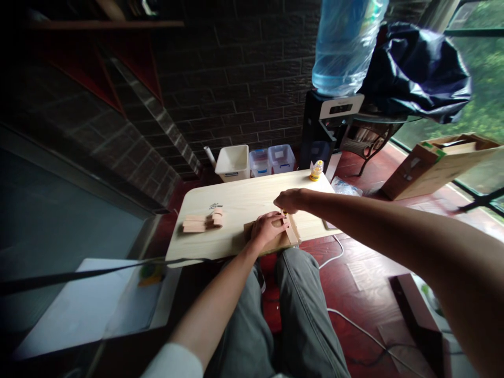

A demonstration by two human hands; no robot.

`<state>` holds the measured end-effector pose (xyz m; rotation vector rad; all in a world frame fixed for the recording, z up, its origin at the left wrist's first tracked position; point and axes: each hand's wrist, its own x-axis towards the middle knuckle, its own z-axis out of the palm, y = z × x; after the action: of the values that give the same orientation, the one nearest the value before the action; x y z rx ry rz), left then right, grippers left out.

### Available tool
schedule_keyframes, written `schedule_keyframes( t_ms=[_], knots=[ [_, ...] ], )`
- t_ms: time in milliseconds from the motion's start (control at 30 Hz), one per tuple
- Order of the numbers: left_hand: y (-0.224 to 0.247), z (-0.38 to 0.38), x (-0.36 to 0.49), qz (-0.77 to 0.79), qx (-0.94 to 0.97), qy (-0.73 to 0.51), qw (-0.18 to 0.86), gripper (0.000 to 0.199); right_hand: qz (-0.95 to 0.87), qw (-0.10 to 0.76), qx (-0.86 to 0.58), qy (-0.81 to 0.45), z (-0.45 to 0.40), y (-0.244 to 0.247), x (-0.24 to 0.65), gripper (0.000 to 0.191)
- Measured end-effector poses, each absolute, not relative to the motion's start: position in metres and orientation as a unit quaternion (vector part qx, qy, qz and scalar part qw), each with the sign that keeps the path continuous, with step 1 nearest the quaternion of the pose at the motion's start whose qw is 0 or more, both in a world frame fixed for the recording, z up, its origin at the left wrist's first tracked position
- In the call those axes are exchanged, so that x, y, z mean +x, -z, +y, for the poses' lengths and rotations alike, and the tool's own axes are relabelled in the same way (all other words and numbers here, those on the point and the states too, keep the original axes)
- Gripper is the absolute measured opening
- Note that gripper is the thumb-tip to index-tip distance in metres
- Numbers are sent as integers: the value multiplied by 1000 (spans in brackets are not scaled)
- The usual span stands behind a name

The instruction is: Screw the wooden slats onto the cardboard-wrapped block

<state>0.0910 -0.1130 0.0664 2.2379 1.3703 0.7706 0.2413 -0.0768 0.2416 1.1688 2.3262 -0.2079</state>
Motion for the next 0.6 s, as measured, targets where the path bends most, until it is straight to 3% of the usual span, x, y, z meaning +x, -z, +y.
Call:
schedule_keyframes(
  t_ms=[133, 600],
  knots=[
    [-67, -115, 90, 491, 801, -281, 198, 29, 871, 256, 414, 68, -80, -243, 244, 31],
    [-63, -113, 91, 482, 803, -290, 197, 28, 864, 258, 427, 69, -67, -227, 239, 30]
  ],
)
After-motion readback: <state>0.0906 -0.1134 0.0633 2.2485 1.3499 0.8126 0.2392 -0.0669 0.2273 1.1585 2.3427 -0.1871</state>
